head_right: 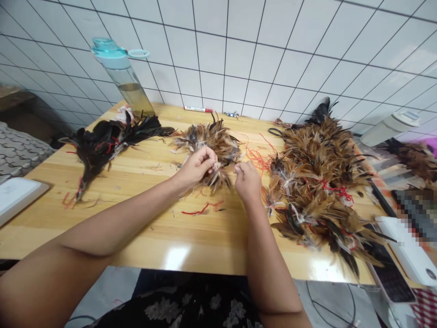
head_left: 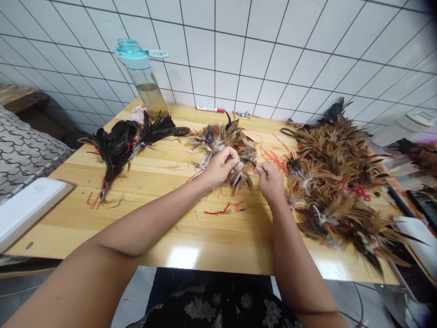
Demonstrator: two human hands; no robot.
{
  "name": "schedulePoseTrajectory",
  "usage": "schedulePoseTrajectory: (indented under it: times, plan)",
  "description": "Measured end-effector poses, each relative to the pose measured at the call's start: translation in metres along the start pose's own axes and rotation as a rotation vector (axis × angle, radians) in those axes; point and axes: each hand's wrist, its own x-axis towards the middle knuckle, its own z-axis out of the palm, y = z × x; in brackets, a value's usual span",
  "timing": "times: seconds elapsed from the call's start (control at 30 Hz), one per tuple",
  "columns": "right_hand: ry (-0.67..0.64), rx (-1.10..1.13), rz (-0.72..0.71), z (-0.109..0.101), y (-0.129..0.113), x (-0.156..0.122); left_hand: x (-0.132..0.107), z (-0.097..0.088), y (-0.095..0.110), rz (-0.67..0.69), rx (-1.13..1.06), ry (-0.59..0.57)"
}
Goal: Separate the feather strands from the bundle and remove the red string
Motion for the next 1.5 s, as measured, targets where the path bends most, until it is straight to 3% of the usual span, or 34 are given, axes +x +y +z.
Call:
schedulePoseTrajectory:
  times: [0.07,0.13,0.23,0.33,0.47,0.6,0.73,0.87,1.0,1.17,1.33,1.5]
  plan:
    - [-0.018,0.251,0.087,0.001,-0.001,-0.001,0.002,-0.002,0.0,0.046,0.006,0.085]
    - [-0.16,0.519,0.217,0.002,-0.004,-0.003,0.001,-0.003,0.003,0.119,0.043,0.079]
    - [-0.367,0.837,0.37,0.002,-0.009,-0.006,-0.003,-0.003,0.01,0.279,0.215,-0.046]
    - [-0.384,1.067,0.459,0.0,-0.013,-0.006,-0.006,-0.003,0.015,0.423,0.412,-0.187]
    - [-0.359,1.242,0.526,-0.002,-0.014,-0.005,-0.004,-0.005,0.017,0.526,0.494,-0.288]
    - [-0.366,1.219,0.495,0.0,-0.012,-0.005,-0.004,-0.005,0.019,0.562,0.469,-0.261]
    - [-0.304,1.222,0.496,0.002,-0.013,-0.005,-0.009,0.003,0.02,0.486,0.43,-0.123]
    - [-0.3,1.193,0.463,0.005,-0.015,-0.004,-0.013,0.012,0.016,0.23,0.34,0.014]
    - [-0.304,1.111,0.413,0.01,-0.016,-0.005,-0.011,0.014,0.008,0.005,0.231,-0.051]
    - [-0.279,1.096,0.409,0.012,-0.018,-0.007,-0.005,0.01,0.0,-0.086,0.061,-0.123]
    - [-0.288,1.042,0.36,0.009,-0.017,-0.005,-0.001,0.006,-0.005,-0.134,-0.062,-0.055]
    - [-0.114,1.112,0.359,0.008,-0.009,0.0,-0.001,0.005,-0.004,-0.185,-0.092,-0.094]
